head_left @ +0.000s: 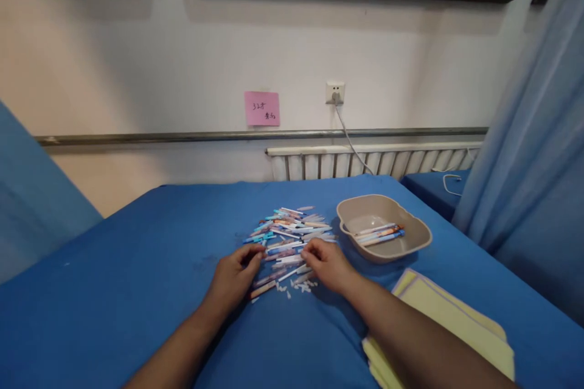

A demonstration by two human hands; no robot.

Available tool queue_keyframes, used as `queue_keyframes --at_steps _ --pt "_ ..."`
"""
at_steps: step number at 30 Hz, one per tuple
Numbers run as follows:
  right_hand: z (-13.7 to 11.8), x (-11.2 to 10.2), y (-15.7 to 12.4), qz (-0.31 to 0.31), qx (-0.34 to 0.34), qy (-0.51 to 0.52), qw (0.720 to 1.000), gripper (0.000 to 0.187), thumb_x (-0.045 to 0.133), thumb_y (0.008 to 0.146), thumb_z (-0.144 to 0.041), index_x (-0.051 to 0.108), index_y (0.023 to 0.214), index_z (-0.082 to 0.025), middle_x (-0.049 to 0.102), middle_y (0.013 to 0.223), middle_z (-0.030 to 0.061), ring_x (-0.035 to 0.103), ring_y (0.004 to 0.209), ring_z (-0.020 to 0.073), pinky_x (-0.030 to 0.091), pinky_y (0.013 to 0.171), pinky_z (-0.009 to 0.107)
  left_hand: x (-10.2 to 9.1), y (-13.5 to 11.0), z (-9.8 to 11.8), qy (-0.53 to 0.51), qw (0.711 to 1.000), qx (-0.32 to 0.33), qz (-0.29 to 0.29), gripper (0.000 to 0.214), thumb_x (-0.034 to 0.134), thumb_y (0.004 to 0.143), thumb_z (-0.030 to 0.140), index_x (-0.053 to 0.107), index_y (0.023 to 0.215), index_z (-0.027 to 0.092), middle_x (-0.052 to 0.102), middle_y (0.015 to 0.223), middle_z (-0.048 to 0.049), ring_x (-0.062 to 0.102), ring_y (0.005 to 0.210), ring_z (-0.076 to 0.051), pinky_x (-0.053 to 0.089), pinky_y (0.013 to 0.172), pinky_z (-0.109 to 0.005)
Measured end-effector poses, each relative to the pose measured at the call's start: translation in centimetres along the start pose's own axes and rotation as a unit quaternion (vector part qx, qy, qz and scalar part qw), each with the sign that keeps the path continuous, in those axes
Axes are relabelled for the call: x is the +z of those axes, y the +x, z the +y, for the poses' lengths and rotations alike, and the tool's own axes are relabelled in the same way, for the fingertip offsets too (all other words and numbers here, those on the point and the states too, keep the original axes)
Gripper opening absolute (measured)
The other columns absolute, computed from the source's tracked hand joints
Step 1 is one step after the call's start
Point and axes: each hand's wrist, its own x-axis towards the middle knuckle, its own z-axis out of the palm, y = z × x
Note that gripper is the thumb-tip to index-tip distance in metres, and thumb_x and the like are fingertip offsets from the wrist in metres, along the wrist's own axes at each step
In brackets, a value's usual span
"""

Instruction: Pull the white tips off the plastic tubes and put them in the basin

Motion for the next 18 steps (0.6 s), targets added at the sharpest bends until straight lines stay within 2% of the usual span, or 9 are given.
queue_keyframes --at_steps 2,7,13,18 --pt "0.4 -0.4 0.0 0.006 0.003 0.013 1.0 0.017 0.053 0.081 -0.032 0.057 0.072 -0.019 0.051 0.058 -0.0046 0.045 0.053 0.0096 0.033 0.048 0.018 -0.4 0.2 0.2 0.009 0.999 0.024 -0.024 0.03 0.049 0.08 0.041 0.066 0.092 0.018 0.07 0.087 -0.0019 0.064 0.081 -0.02 0.047 0.074 -0.028" --pt "0.8 -1.0 -0.3 -0.014 0.0 0.008 1.0 0.018 0.051 0.081 -0.033 0.054 0.07 -0.019 0.047 0.055 -0.0055 0.043 0.049 0.0097 0.031 0.047 0.02 -1.3 0.1 0.4 0.055 0.988 0.072 -0.123 0.026 0.045 0.083 0.033 0.065 0.09 0.019 0.068 0.079 0.0002 0.06 0.071 -0.016 0.043 0.065 -0.024" --pt "0.7 -2.4 -0.4 -0.027 -0.013 -0.099 0.995 0.017 0.05 0.081 -0.031 0.056 0.07 -0.019 0.053 0.057 -0.0032 0.047 0.053 0.0111 0.031 0.05 0.021 -2.4 -0.8 1.6 0.12 0.965 0.102 -0.21 0.021 0.046 0.082 0.029 0.066 0.085 0.022 0.065 0.077 0.0 0.056 0.068 -0.015 0.038 0.061 -0.021" --pt "0.8 -3.8 -0.3 -0.056 -0.022 -0.174 0.983 0.013 0.052 0.08 -0.027 0.057 0.07 -0.019 0.055 0.059 -0.0028 0.048 0.055 0.0113 0.031 0.051 0.02 -2.7 -1.9 2.9 0.167 0.95 0.118 -0.237 0.021 0.046 0.085 0.028 0.065 0.092 0.023 0.066 0.086 -0.0019 0.057 0.077 -0.017 0.039 0.066 -0.023"
